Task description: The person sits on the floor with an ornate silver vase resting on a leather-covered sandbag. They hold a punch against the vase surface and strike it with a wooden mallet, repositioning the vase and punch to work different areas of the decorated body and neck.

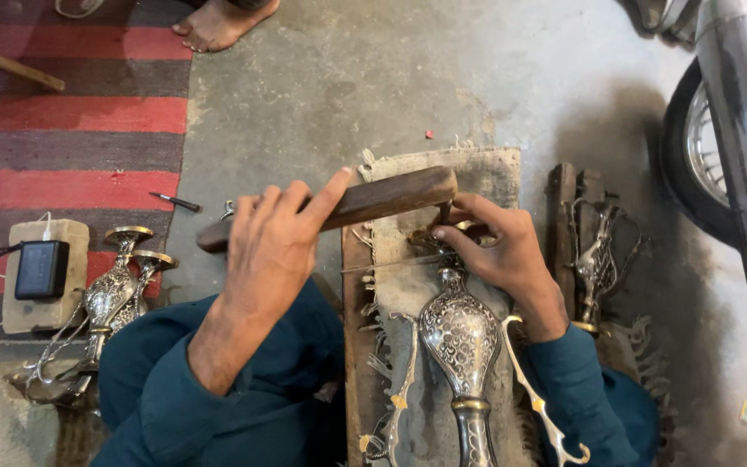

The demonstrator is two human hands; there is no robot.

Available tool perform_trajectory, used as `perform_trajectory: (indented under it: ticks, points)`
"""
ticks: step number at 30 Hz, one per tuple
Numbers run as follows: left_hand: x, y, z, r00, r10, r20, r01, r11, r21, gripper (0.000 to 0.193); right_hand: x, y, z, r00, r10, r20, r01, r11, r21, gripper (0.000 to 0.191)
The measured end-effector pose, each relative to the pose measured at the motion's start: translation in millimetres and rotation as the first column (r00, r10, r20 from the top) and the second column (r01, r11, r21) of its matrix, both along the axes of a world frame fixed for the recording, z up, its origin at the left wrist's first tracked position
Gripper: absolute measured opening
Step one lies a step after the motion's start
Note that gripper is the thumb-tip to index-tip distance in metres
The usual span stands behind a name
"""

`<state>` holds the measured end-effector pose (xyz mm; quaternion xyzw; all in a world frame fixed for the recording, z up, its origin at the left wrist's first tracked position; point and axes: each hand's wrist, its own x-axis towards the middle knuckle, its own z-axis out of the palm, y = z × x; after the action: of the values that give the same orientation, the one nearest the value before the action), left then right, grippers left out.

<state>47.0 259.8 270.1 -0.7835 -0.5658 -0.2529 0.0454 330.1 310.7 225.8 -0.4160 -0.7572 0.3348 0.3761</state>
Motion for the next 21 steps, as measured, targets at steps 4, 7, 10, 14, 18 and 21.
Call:
perform_trajectory:
  ticks: [4,7,10,14,18,21]
  points:
    - [-3,1,0,0.963,-0.105,0.247,0.121,0.991,-0.053,0.084,0,1,-1,0.999,-0.017,0.031,0.018,1.000,-0.013,0.041]
    - [-5,2,-1,0.994,-0.069,0.082,0.073,0.996,-0.044,0.081,0,1,0,0.999,-0.009,0.042,0.005,0.996,0.090,0.038]
    - [-5,1,-2,0.999,-0.015,-0.030,0.012,0.995,-0.095,0.081,-1,1,1,1.000,0.017,0.015,-0.017,1.000,0.022,0.040]
    - [-7,-1,-3,1.000,-0.010,-0.021,0.005,0.973,-0.233,0.085,-2,0,0,0.999,-0.025,0.030,0.025,1.000,0.004,0.037]
    - [-15,-2,-2,0.973,0.039,0.227,0.011,0.977,-0.213,0.076,-2,-1,-3,1.000,-0.018,-0.021,0.019,0.999,0.034,0.037]
    - [-15,-6,-4,0.847,0.041,0.531,0.127,0.953,-0.276,0.073,0,-1,-4,1.000,-0.011,0.017,0.011,0.999,0.052,0.038]
